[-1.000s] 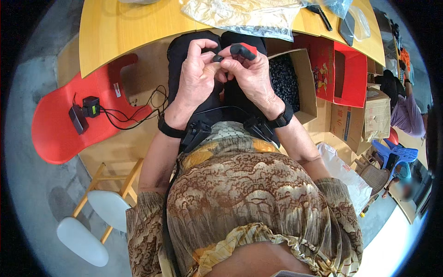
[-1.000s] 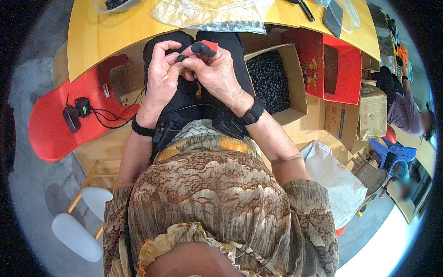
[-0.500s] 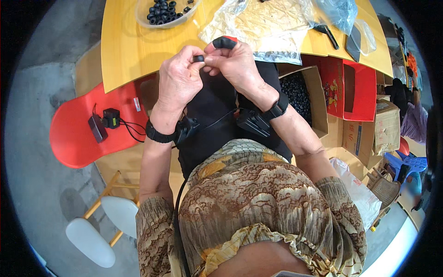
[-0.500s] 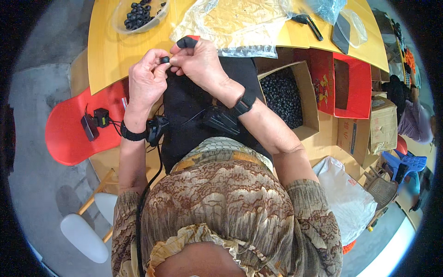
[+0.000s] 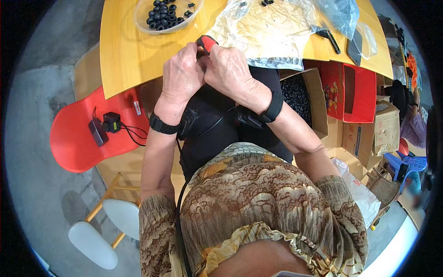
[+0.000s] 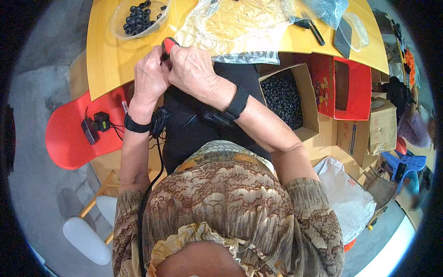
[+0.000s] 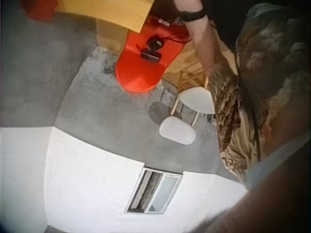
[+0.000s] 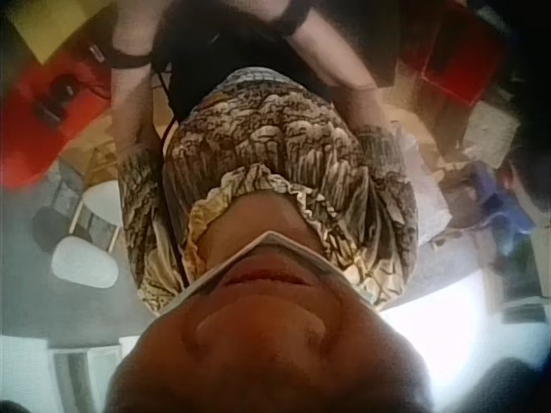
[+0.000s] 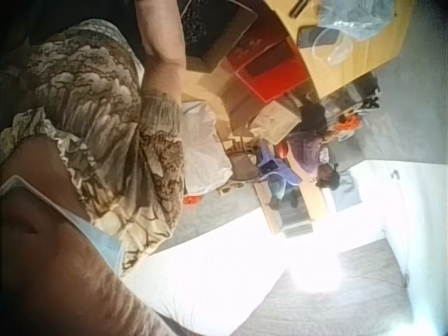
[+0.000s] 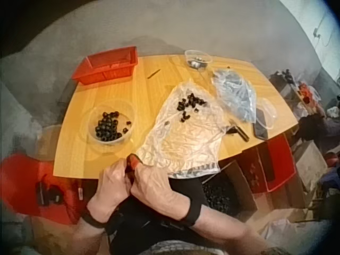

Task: The person assembles small plastic components by hand, putting plastic caps onto small round connectors.

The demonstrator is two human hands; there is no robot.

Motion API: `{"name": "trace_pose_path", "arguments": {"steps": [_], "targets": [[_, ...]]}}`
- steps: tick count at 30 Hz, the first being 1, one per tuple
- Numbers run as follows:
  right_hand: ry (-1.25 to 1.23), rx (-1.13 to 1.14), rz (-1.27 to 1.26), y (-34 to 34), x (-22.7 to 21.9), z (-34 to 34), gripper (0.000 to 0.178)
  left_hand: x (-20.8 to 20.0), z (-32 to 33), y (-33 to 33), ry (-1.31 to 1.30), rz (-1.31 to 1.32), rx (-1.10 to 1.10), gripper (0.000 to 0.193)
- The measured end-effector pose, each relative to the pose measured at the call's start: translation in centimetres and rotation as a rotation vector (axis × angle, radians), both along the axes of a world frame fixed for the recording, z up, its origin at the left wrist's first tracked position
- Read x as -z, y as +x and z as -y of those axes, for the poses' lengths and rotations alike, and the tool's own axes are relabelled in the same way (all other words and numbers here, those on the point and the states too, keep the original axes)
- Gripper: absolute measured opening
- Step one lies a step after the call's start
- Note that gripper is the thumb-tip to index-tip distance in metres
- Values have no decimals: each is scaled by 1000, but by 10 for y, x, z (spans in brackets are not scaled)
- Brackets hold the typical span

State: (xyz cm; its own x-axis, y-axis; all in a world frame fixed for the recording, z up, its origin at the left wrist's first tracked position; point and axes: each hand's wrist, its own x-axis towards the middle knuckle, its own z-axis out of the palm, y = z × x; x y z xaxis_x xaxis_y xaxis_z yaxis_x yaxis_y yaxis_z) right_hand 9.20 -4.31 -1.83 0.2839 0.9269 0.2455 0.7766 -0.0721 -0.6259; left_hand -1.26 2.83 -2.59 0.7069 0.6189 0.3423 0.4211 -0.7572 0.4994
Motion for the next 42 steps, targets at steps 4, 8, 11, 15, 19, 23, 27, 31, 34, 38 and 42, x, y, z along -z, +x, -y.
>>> {"name": "trace_pose_path", "arguments": {"steps": [4, 8, 11, 15, 19, 23, 27, 31, 34, 38, 42], "targets": [[24, 9, 30, -5, 2, 6, 26, -3, 1, 1, -22, -61, -22, 16], [44, 3, 40, -5, 2, 6, 31, -5, 0, 3, -56, -85, -29, 17], [19, 28, 2, -3, 3, 6, 29, -9, 2, 7, -60, -104, -39, 16], [44, 63, -132, 7, 14, 4, 24, -2, -2, 7, -112, -88, -25, 14], [43, 114, -377, 11, 11, -9, 27, -2, -5, 6, -133, -6, -12, 10], [-38, 114, -419, 15, 12, -16, 33, 3, -6, 3, -217, 32, -34, 7], [-97, 108, -352, 23, 19, -20, 36, 12, -8, 4, -281, 100, -13, 7], [-160, 54, -414, 32, 28, -27, 36, 12, -8, 6, -243, 67, -36, 6], [-381, 17, -531, 23, -20, -27, 39, 14, -6, -2, -216, 22, -65, 6], [-408, 8, -467, 21, -8, -25, 39, 19, 1, -3, -245, -7, -77, 7], [-325, 1, -562, 20, 2, -29, 31, 20, -4, -1, -267, -23, -79, 11]]}}
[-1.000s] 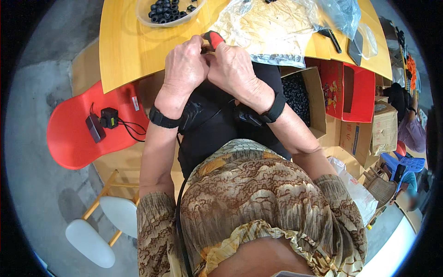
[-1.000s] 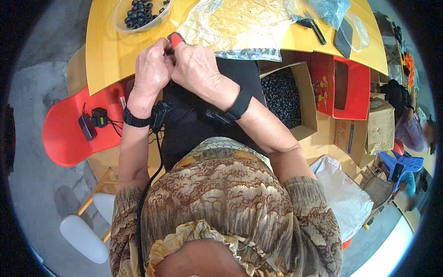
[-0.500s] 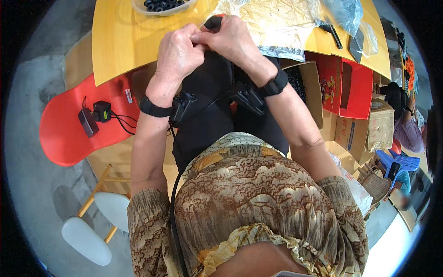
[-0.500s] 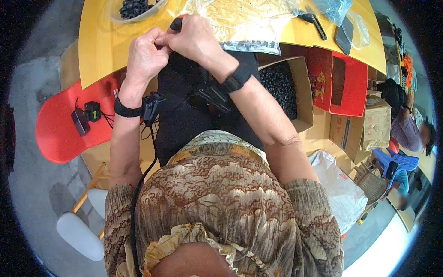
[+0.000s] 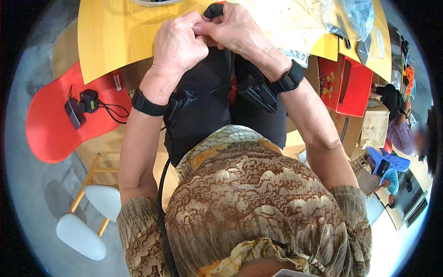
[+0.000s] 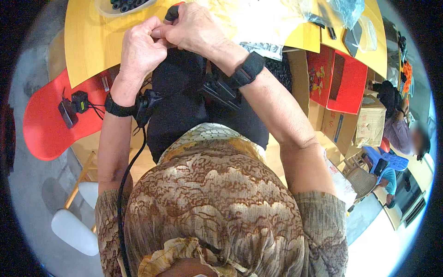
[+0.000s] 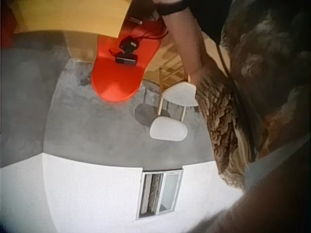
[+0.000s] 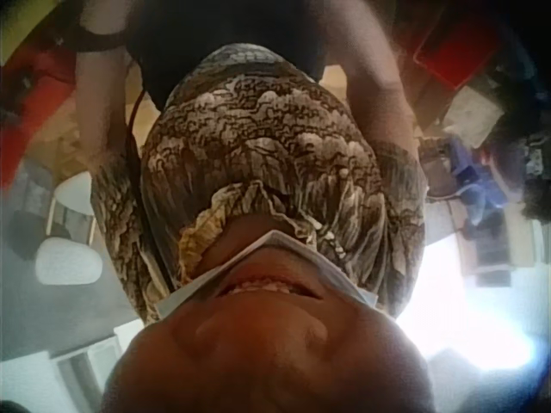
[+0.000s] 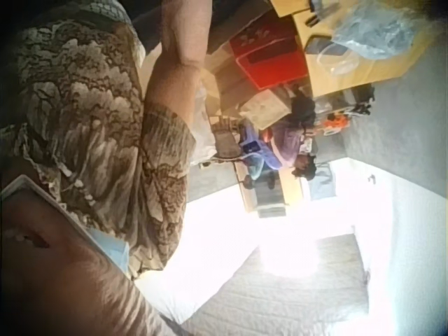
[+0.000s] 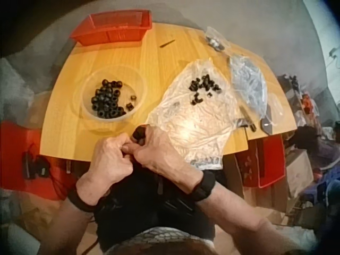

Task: The person assembles small plastic components by hand, putting plastic caps onto small round connectors.

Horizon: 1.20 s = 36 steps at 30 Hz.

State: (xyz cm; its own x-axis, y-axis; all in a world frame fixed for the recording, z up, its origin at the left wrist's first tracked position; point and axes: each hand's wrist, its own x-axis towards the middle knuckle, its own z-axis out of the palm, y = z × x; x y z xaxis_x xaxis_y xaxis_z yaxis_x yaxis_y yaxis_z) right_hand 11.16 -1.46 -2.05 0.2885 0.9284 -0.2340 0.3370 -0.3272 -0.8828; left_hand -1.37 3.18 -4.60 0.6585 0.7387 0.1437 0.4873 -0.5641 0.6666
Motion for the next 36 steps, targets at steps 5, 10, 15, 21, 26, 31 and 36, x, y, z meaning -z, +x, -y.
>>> {"name": "trace_pose_path", "arguments": {"steps": [5, 10, 15, 21, 26, 31, 36], "targets": [[95, -40, 134, 8, 14, -6, 23, -8, -16, 7, -10, 25, 2, 10], [57, -20, 77, 10, 13, -10, 23, -10, -16, 9, -120, 29, -8, 10], [27, 58, -9, 11, 13, -10, 34, -4, -17, 13, -71, 79, -23, 8], [62, 60, 154, 1, 9, -12, 31, -15, -16, 9, -112, 60, -30, 7], [129, 36, 142, 11, 28, -24, 28, -13, -23, 14, -81, -32, -47, 11], [-27, -9, -480, 19, 7, -16, 11, -18, -21, 15, 79, -105, -42, 15], [58, 77, -562, 19, -14, 4, 12, -16, -23, 7, 25, -91, -42, 13]]}}
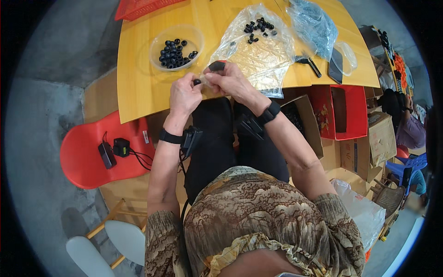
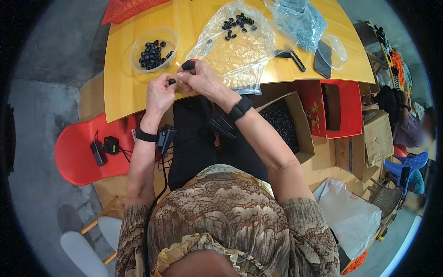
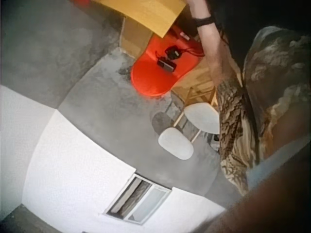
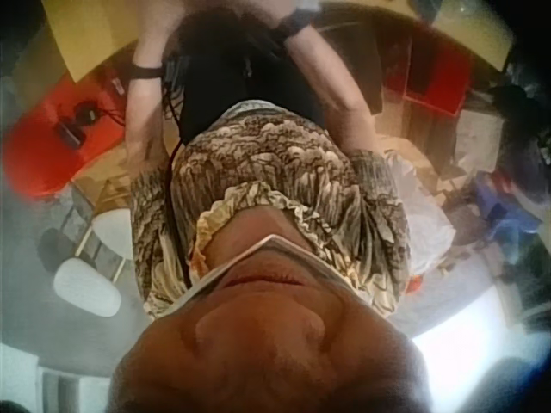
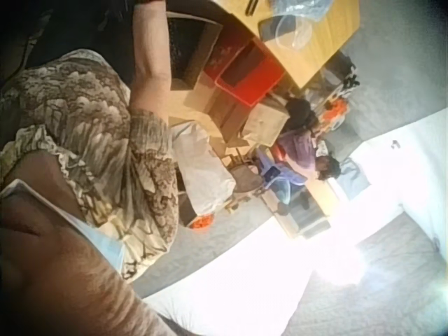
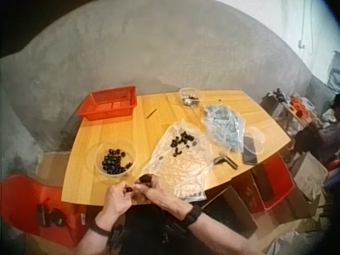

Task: The person assembles small plastic components by hand, putting plastic caps onto small round connectors.

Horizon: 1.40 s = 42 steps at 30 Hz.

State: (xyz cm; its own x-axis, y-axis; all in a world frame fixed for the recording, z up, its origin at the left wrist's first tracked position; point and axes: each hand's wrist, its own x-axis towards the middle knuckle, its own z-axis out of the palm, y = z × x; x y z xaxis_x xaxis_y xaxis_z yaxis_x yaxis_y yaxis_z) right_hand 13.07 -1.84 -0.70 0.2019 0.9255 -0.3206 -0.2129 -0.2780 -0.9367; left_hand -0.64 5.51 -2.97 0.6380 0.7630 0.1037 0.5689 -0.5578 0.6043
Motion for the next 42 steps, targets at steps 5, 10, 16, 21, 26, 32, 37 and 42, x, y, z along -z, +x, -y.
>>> {"name": "trace_pose_path", "arguments": {"steps": [5, 10, 16, 21, 26, 32, 37, 42], "targets": [[412, 99, 327, -10, -5, 33, 21, -20, 29, -10, -1178, 932, 72, 8], [545, 143, 483, -30, -34, 70, 18, -46, 69, -18, -1430, 1121, 122, 17], [764, 261, 573, -30, -37, 101, 20, -52, 90, -21, -1435, 1027, 247, 22], [791, 272, 792, -27, -43, 123, 21, -63, 101, -23, -1207, 825, 239, 21], [813, 347, 804, -23, -37, 134, 26, -67, 120, -17, -1105, 780, 226, 18], [855, 433, 790, -21, -34, 139, 24, -70, 125, -13, -884, 721, 284, 18], [817, 450, 744, -19, -28, 143, 22, -71, 133, -10, -832, 695, 285, 18], [744, 412, 601, -22, -30, 148, 17, -66, 138, -9, -919, 775, 286, 15]]}}
